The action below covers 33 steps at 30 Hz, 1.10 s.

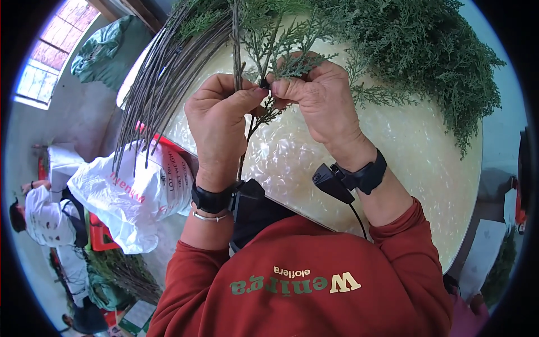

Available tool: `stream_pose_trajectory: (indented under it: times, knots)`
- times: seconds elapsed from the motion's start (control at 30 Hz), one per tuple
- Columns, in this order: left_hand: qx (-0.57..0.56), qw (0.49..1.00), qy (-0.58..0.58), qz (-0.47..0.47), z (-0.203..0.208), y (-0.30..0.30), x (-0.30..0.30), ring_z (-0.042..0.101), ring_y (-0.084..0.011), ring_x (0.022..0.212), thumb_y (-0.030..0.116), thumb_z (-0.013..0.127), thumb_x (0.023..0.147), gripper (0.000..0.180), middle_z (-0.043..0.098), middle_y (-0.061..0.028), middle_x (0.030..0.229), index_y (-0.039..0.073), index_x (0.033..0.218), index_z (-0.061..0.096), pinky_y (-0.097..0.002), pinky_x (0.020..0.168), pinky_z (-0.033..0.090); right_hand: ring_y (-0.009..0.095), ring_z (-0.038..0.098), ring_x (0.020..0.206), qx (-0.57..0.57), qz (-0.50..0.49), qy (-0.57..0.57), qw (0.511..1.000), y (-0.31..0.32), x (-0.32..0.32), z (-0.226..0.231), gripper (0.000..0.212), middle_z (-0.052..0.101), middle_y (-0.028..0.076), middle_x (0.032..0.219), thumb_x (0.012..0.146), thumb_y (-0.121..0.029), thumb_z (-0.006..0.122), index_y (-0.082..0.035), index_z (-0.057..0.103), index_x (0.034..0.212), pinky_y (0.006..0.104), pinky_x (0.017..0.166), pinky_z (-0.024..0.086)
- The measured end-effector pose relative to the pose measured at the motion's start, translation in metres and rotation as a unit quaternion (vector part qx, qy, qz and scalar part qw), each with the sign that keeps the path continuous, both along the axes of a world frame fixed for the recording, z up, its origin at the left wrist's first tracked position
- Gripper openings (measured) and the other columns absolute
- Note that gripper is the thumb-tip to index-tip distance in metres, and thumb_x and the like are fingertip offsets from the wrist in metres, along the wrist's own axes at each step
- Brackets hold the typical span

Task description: Attaching evergreen sprigs to wooden sticks using wire ties or small fasteners to create bundles.

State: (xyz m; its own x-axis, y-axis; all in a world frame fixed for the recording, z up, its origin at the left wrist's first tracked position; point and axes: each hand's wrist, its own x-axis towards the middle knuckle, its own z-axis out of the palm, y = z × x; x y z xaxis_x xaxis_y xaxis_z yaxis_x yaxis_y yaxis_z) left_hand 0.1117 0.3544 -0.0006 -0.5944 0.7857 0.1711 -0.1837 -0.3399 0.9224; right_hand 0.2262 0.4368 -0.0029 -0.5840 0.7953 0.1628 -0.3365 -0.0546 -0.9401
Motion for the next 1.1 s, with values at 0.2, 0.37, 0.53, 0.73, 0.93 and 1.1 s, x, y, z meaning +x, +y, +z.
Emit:
stream_pose_trajectory:
  times: [0.2,0.37,0.53,0.73,0.93,1.1]
  knots:
    - [0.011,1.000,0.018,0.001,-0.003,0.000,0.002,0.057,-0.0105,0.057,-0.006,0.063,0.071,0.007,0.061,-0.0068,0.069,-0.005,0.077,0.060,-0.0214,0.053,0.047,0.015,0.059,0.062,-0.062,0.015,0.033,0.997,0.002,0.001,-0.002,0.018,0.063,0.008,0.078,0.074,-0.001,0.065,0.002,0.060,0.091,0.0265,0.055,0.051]
    - [0.015,0.998,0.050,0.038,-0.005,0.001,0.005,0.056,-0.0091,0.058,-0.006,0.063,0.070,0.008,0.061,-0.0062,0.069,-0.005,0.077,0.060,-0.0207,0.053,0.047,0.016,0.060,0.062,-0.092,0.013,0.059,0.994,0.001,-0.001,-0.003,0.011,0.062,0.009,0.075,0.075,0.000,0.063,0.002,0.060,0.086,0.0299,0.057,0.053]
    - [-0.002,0.995,0.071,0.064,-0.005,0.001,0.004,0.055,-0.0081,0.058,-0.005,0.064,0.069,0.008,0.061,-0.0059,0.069,-0.005,0.076,0.060,-0.0206,0.054,0.047,0.017,0.061,0.064,-0.122,0.007,0.093,0.988,0.001,-0.002,-0.007,0.007,0.062,0.009,0.073,0.076,-0.001,0.062,0.002,0.060,0.083,0.0337,0.060,0.055]
    - [0.002,0.996,0.067,0.067,-0.003,0.001,0.007,0.055,-0.0076,0.059,-0.004,0.064,0.069,0.007,0.061,-0.0056,0.068,-0.005,0.075,0.060,-0.0203,0.055,0.047,0.018,0.061,0.065,-0.112,0.010,0.084,0.990,0.001,-0.003,-0.008,0.005,0.062,0.010,0.073,0.077,0.000,0.062,0.002,0.061,0.081,0.0352,0.064,0.056]
    - [0.002,0.994,0.087,0.070,-0.007,0.003,0.006,0.055,-0.0068,0.060,-0.004,0.064,0.069,0.006,0.061,-0.0050,0.068,-0.004,0.074,0.060,-0.0203,0.056,0.047,0.018,0.061,0.065,-0.102,0.004,0.075,0.992,0.001,-0.004,-0.010,0.005,0.062,0.010,0.073,0.077,0.000,0.062,0.002,0.061,0.080,0.0346,0.064,0.056]
    - [-0.003,0.993,0.096,0.074,-0.006,0.003,0.006,0.055,-0.0065,0.060,-0.004,0.064,0.069,0.006,0.061,-0.0046,0.068,-0.004,0.073,0.059,-0.0202,0.055,0.047,0.017,0.061,0.064,-0.097,0.003,0.078,0.992,0.000,-0.004,-0.010,0.005,0.061,0.009,0.074,0.076,0.000,0.062,0.002,0.060,0.081,0.0342,0.064,0.056]
